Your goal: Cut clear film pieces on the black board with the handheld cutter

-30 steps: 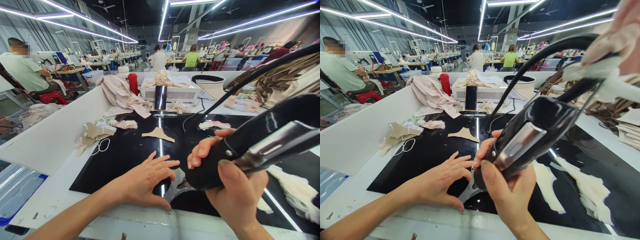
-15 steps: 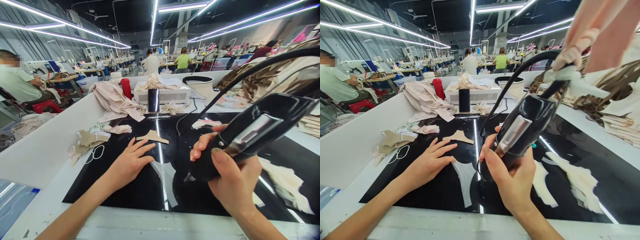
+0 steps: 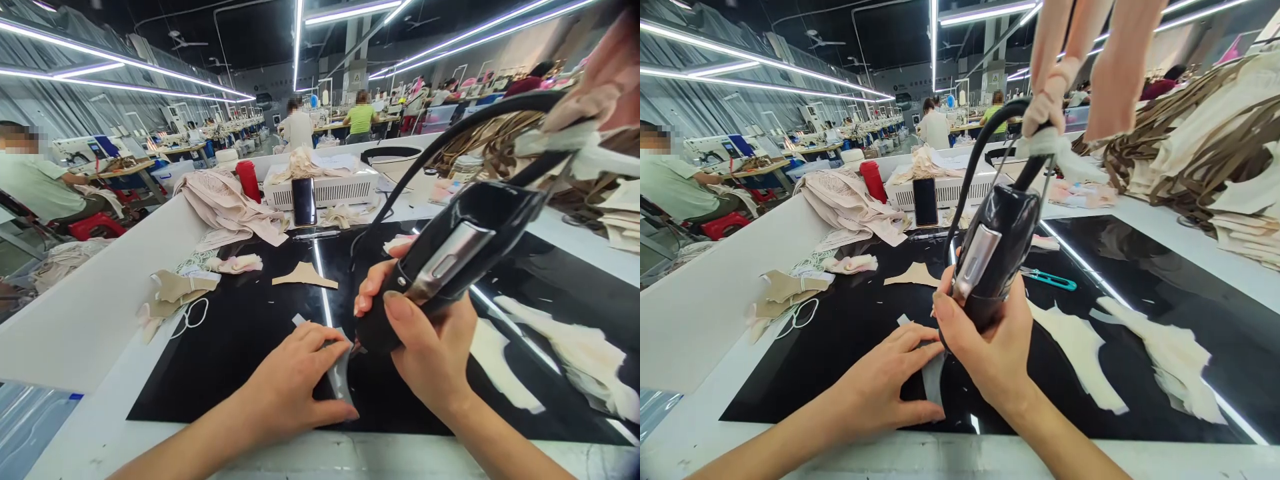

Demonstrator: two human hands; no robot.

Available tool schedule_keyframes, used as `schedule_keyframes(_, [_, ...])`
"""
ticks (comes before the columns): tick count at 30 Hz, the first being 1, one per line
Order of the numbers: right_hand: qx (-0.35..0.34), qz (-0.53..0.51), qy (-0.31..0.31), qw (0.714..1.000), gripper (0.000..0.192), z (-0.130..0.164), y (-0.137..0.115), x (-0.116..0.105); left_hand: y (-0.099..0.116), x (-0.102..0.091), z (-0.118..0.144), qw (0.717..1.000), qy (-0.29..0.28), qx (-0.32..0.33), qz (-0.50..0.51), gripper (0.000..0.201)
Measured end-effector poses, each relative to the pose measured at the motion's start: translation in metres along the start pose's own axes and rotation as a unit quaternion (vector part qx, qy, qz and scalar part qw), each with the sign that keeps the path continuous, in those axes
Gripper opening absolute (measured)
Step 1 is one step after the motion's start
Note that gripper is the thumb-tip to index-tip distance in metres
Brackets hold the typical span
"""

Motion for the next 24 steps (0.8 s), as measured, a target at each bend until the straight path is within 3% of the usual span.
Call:
schedule_keyframes(16, [0.004, -0.004, -0.008, 1.000, 0.042, 0.0020, 0.0051, 0.0015, -0.0011, -0.0006, 0.0068, 0.999, -0.025, -0.003, -0.027, 0.078])
schedule_keyframes(24, [0.012, 0.007, -0.004, 1.000, 0.033, 0.0040, 0.0020, 0.0032, -0.0022, -0.0022, 0.0075, 1.000, -0.012, 0.001, -0.017, 0.074])
Point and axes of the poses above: each hand's wrist, its own z-axis away from the middle knuckle, its own x-axis out of the palm, y = z × x, the point moved 6 cm from there along -z, towards the middle knuckle, and after that the axes turned 4 degrees about -x, right-handed, at the moved point
